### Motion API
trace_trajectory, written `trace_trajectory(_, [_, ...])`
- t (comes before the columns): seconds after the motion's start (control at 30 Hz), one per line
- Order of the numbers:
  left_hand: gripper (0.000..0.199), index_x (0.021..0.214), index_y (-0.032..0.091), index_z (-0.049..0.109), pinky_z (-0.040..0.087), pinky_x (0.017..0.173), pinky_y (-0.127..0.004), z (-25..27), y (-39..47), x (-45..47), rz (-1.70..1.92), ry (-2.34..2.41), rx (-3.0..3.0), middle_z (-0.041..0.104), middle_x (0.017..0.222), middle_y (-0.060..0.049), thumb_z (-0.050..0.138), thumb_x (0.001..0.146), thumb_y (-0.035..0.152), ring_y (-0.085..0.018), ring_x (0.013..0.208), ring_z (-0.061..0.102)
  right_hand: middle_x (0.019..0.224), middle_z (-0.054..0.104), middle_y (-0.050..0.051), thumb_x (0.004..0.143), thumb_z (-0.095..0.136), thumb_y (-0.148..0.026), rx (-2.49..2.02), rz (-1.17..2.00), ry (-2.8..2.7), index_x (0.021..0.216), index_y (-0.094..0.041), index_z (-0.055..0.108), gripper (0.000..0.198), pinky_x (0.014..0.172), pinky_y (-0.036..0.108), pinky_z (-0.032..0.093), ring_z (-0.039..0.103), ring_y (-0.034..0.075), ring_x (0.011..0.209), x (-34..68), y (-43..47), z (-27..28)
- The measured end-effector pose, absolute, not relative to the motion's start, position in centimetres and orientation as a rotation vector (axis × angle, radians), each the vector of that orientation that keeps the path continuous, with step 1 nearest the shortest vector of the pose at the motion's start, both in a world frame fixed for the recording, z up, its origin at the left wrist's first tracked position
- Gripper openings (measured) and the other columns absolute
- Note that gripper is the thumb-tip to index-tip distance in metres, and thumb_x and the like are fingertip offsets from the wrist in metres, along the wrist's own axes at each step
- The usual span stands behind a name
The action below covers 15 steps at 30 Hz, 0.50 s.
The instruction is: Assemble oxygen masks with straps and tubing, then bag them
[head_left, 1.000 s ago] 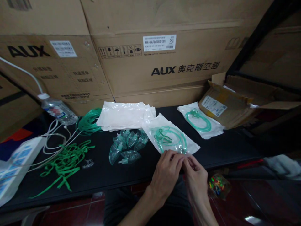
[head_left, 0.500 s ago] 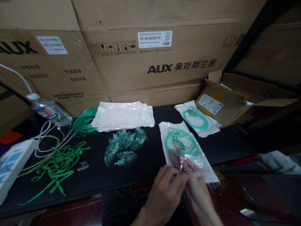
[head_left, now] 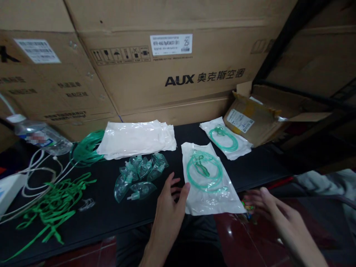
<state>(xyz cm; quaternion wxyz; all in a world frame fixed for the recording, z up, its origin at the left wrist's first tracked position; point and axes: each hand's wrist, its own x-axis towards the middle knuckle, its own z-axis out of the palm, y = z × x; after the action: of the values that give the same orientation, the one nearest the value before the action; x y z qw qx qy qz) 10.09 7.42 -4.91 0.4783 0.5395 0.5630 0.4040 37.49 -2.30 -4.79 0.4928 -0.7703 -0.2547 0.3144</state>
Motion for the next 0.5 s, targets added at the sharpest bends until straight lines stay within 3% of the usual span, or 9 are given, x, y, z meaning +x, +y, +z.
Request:
trace_trajectory(0.1, [0.073,0.145,0.008,0.05,0.061,0.084,-0.043,-5.4,9.4,12.0,0.845,1.261,1.163,0.072,0.127,-0.024,0.073,0.088,0.046,-0.031,0.101,0.074,0.075,0.08,0.011,0.067,0.075,-0.077,-1.808,0.904,-0.693,0.086,-0.015,0.082,0.066,0.057,0.034,0.06,0.074,0.029,0.07,35.8,2.4,-3.8])
trace_trajectory(0.2, [0.053,0.125,0.012,0.068,0.06,0.088,-0.045,-5.8,10.4,13.0,0.812,1.066,1.091,0.078,0.115,-0.018,0.074,0.087,0.049,-0.033,0.102,0.075,0.069,0.077,0.006,0.056,0.089,-0.065,-1.684,1.0,-0.799,0.081,-0.015,0.08,0.056,0.055,0.031,0.056,0.071,0.026,0.065,34.1,5.0,-3.4])
trace_trajectory(0.3, [0.043,0.111,0.015,0.074,0.059,0.089,-0.043,-5.9,10.1,12.8,0.849,0.974,0.977,0.08,0.113,-0.013,0.075,0.086,0.051,-0.033,0.102,0.075,0.076,0.078,0.006,0.065,0.084,-0.065,-1.564,1.085,-0.843,0.085,-0.016,0.078,0.053,0.061,0.032,0.058,0.072,0.026,0.071,33.2,5.0,-3.5])
trace_trajectory(0.4, [0.043,0.114,0.019,0.074,0.058,0.092,-0.042,-5.5,9.7,12.7,0.882,0.932,0.892,0.08,0.114,-0.01,0.078,0.084,0.05,-0.031,0.103,0.075,0.077,0.078,0.006,0.078,0.076,-0.065,-1.503,1.153,-0.852,0.102,-0.017,0.076,0.054,0.059,0.032,0.057,0.073,0.025,0.068,33.6,4.6,-3.3])
trace_trajectory(0.5, [0.044,0.117,0.019,0.072,0.057,0.097,-0.043,-4.8,11.0,14.7,0.898,0.877,0.987,0.078,0.121,-0.011,0.075,0.087,0.05,-0.03,0.11,0.073,0.075,0.078,0.006,0.078,0.075,-0.066,-1.535,1.134,-0.869,0.113,-0.017,0.074,0.06,0.054,0.033,0.056,0.072,0.025,0.061,36.2,6.0,-2.5])
